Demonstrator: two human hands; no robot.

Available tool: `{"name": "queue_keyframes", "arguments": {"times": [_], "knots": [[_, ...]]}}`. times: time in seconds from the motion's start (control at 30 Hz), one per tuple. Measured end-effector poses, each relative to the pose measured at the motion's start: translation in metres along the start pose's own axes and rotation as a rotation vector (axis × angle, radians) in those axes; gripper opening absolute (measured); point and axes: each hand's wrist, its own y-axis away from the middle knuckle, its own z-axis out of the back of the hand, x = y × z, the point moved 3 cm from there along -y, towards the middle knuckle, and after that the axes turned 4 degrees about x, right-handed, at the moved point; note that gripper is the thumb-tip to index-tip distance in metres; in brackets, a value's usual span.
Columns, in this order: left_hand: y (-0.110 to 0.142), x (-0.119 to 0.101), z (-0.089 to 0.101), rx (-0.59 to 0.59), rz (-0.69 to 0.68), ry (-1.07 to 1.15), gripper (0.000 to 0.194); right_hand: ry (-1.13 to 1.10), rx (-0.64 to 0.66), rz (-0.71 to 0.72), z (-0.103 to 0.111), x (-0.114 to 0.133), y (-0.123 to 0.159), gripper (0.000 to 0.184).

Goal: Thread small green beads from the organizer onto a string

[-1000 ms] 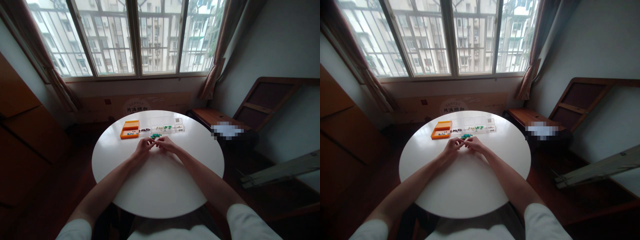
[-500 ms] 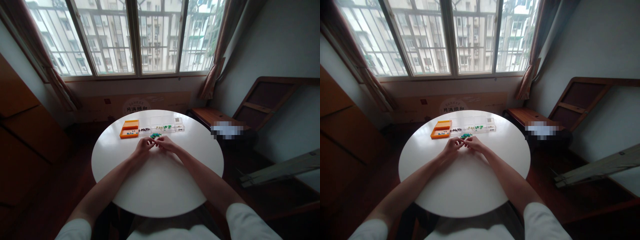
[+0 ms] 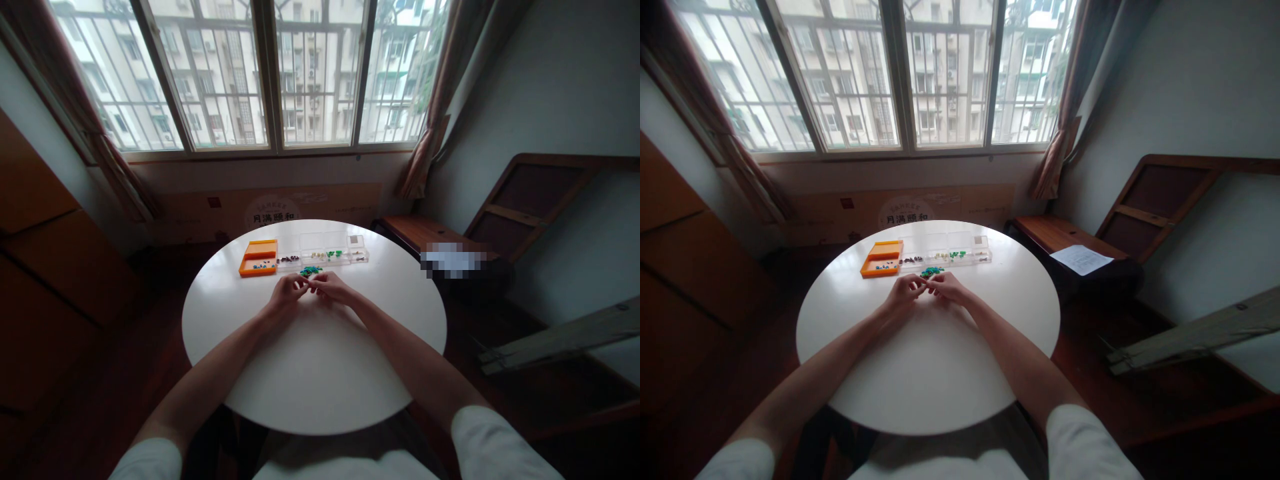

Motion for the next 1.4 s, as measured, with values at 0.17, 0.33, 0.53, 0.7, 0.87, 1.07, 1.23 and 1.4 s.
{"name": "queue_keyframes", "arguments": {"times": [0.17, 0.33, 0.53, 0.7, 0.87, 1.07, 1.23, 1.4], "knots": [[0.0002, 0.0002, -0.0002, -0.012, -0.004, -0.003, 0.019, 0.001, 0.001, 0.000, -0.0008, 0.0017, 0.0006, 0.027], [-0.0003, 0.0024, -0.0009, -0.004, -0.017, 0.002, 0.019, 0.004, 0.003, -0.006, -0.0010, 0.0011, 0.0004, 0.027], [-0.0003, 0.0030, -0.0010, 0.003, -0.020, 0.016, 0.019, 0.002, 0.011, -0.001, -0.0007, 0.0001, 0.0000, 0.027], [-0.0003, 0.0013, -0.0009, -0.002, -0.026, 0.018, 0.018, 0.004, 0.014, -0.005, -0.0002, -0.0015, -0.0006, 0.027], [-0.0004, -0.0001, -0.0010, -0.002, -0.010, 0.029, 0.018, 0.011, 0.025, 0.011, 0.0000, -0.0020, -0.0006, 0.028], [0.0002, -0.0002, -0.0002, -0.009, 0.002, 0.002, 0.020, 0.001, 0.010, -0.005, -0.0002, -0.0001, 0.0006, 0.026], [0.0002, 0.0017, 0.0019, -0.043, 0.021, -0.025, 0.024, -0.036, -0.011, -0.003, 0.0006, -0.0018, -0.0012, 0.024], [0.0001, 0.0013, 0.0025, -0.047, 0.030, -0.028, 0.027, -0.060, -0.021, -0.016, 0.0009, -0.0021, -0.0012, 0.021]]}}
